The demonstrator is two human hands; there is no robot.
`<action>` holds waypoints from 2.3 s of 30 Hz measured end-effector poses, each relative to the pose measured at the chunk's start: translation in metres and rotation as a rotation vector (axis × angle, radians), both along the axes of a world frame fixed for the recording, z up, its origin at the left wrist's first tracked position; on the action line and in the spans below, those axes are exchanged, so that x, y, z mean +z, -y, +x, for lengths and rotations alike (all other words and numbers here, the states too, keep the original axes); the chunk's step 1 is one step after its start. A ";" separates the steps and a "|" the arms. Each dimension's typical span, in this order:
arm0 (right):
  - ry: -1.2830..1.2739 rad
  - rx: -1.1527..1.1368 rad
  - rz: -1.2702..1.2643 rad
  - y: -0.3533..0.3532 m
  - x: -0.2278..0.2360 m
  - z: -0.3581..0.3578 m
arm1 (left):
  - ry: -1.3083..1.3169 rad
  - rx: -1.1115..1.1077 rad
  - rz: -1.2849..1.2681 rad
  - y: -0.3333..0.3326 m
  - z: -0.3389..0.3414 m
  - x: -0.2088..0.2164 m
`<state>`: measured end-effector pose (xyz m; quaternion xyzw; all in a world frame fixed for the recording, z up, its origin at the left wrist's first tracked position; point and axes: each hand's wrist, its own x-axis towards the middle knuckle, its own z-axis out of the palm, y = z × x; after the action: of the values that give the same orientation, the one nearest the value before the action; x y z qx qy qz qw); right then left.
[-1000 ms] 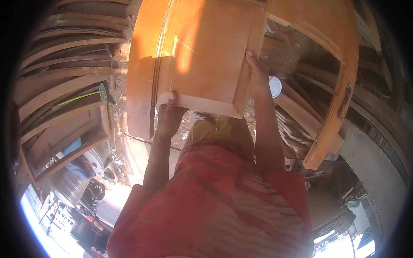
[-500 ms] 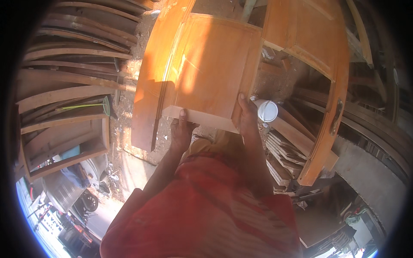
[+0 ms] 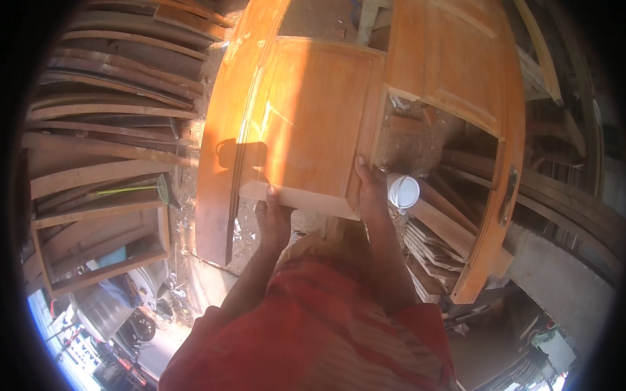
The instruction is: The person applies adhesive from a small bottle to the edges of a wooden panel and inserts the panel into the frame of a wooden door, repeating the process with another panel and securing them into place.
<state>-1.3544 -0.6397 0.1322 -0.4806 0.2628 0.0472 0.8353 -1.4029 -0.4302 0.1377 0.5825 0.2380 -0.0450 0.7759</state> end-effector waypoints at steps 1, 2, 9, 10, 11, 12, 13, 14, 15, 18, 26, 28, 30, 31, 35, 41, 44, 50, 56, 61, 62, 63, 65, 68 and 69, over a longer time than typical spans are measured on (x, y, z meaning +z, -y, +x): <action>0.011 0.019 -0.018 0.002 0.002 0.002 | -0.001 0.001 -0.001 -0.001 0.004 0.002; 0.021 0.037 -0.036 0.003 0.003 0.004 | 0.024 -0.030 -0.018 -0.002 0.009 0.003; -0.054 -0.012 -0.010 -0.005 0.015 0.009 | -0.048 -0.087 0.039 -0.004 0.010 0.017; -0.031 -0.007 0.044 -0.008 0.020 0.010 | -0.047 -0.095 0.036 -0.005 0.010 0.016; -0.006 0.000 0.100 -0.009 0.024 0.010 | -0.053 -0.070 0.034 -0.007 0.010 0.012; -0.003 -0.009 0.096 -0.007 0.021 0.009 | -0.058 -0.046 0.030 -0.009 0.009 0.012; -0.025 0.015 0.038 -0.004 0.013 0.007 | -0.057 -0.054 0.028 -0.012 0.009 0.017; -0.045 0.039 -0.019 0.000 0.006 0.005 | -0.096 -0.175 0.040 -0.017 0.009 0.025; -0.042 0.032 -0.022 0.002 0.003 0.004 | -0.133 -0.299 0.052 -0.024 0.012 0.033; -0.053 0.051 -0.026 0.012 -0.013 -0.001 | -0.182 -0.909 0.269 -0.055 0.014 0.076; 0.059 -0.396 0.765 -0.053 -0.006 -0.076 | 0.135 -0.358 1.368 -0.158 0.076 0.097; 0.088 -0.478 0.756 -0.064 -0.010 -0.076 | -0.127 -0.491 1.207 -0.165 0.084 0.084; 0.150 -0.585 0.725 -0.067 -0.015 -0.060 | -0.064 -0.494 0.884 -0.176 0.085 0.059; 0.149 -0.588 0.731 -0.070 -0.013 -0.050 | -0.065 -0.496 0.890 -0.182 0.083 0.045; 0.255 -0.738 0.787 -0.066 -0.006 -0.033 | 0.063 -0.508 0.677 -0.177 0.088 0.036; 0.081 -0.856 0.651 -0.081 0.020 -0.029 | 0.127 -0.576 0.787 -0.191 0.084 0.035; 0.100 -0.900 0.647 -0.069 -0.005 -0.037 | 0.186 -0.579 0.757 -0.177 0.077 0.042; 0.114 -0.922 0.627 -0.080 -0.004 -0.034 | 0.330 -0.718 0.613 -0.216 0.068 0.029; 0.332 -0.948 0.326 -0.146 0.018 -0.033 | 0.178 -0.662 0.823 -0.229 0.016 0.023; 0.045 -1.166 0.227 -0.142 -0.008 -0.011 | 0.021 -0.796 0.744 -0.219 0.027 0.048; 0.052 -1.159 0.248 -0.141 -0.006 -0.012 | -0.012 -0.787 0.759 -0.217 0.026 0.051; 0.061 -1.162 0.253 -0.146 -0.008 -0.009 | -0.002 -0.787 0.763 -0.225 0.024 0.046; 0.094 -1.057 0.153 -0.148 -0.018 -0.010 | 0.087 -0.755 0.584 -0.234 0.023 0.024; 0.269 -1.121 0.245 -0.167 -0.024 -0.033 | 0.071 -0.789 0.552 -0.233 0.022 0.035; 0.275 -1.136 0.233 -0.174 -0.027 -0.049 | 0.058 -0.811 0.520 -0.230 0.023 0.034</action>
<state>-1.4035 -0.4661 0.1053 -0.1717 0.3613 -0.4412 0.8033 -1.3797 -0.2001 0.1713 0.8042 -0.0267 -0.2665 0.5306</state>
